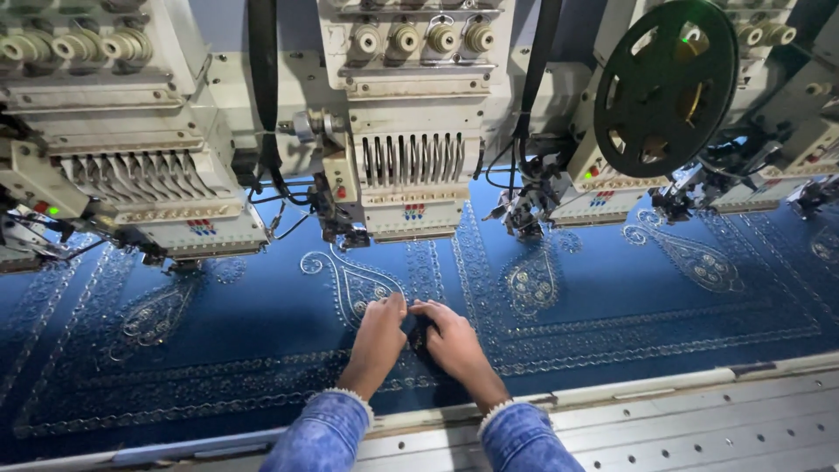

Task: The person operates a large multi-head embroidery machine by smoothing the blue fabric, checking thread alignment on the spools, and pressing buttons on the control panels.

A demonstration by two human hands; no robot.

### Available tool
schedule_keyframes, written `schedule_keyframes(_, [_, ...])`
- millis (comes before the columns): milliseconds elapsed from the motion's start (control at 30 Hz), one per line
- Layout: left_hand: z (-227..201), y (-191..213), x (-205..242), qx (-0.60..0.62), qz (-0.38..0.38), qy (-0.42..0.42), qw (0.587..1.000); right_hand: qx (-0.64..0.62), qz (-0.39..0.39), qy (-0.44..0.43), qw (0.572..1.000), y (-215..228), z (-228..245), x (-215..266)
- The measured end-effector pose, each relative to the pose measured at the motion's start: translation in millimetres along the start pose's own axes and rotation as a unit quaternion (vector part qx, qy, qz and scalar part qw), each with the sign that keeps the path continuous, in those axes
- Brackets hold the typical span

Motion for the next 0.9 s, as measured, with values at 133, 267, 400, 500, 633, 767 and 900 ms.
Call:
schedule_keyframes(133, [28.4, -11.4, 8.8, -0.048, -0.002, 0.063, 0.997, -0.025, -0.009, -0.008, 1.000, 3.7, -2.2, 7.3])
schedule_keyframes(267, [52.2, -10.0, 1.7, -0.092, -0.046, 0.090, 0.991, -0.020, -0.021, -0.009, 1.000, 2.4, 3.5, 1.9])
schedule_keyframes(400, [30.1, 5.9, 5.6, -0.074, -0.042, 0.112, 0.990, -0.017, -0.005, -0.009, 1.000, 7.2, 14.7, 5.1])
schedule_keyframes(500, [27.8, -7.9, 9.0, -0.037, -0.024, 0.128, 0.991, -0.013, -0.008, -0.014, 1.000, 7.2, 9.2, 11.6])
schedule_keyframes(633, [38.3, -29.9, -10.7, -0.256, -0.014, 0.053, 0.965, -0.023, -0.012, -0.007, 1.000, 8.0, 24.1, 10.5])
schedule_keyframes(767, [34.5, -39.5, -17.4, -0.304, -0.049, 0.032, 0.951, 0.017, -0.004, 0.009, 1.000, 0.9, 10.4, 11.1])
schedule_keyframes(900, [42.7, -48.4, -13.9, -0.294, -0.078, 0.065, 0.950, 0.017, 0.013, -0.001, 1.000, -2.5, 11.0, 17.7])
Point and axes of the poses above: each hand's wrist, its own x-axis away from the middle knuckle, its own y-axis out of the back of the hand, z = x × y, the point moved 3 cm from there along -x, towards the middle knuckle, and after that the axes turned 7 degrees about y, right-handed, at the moved point
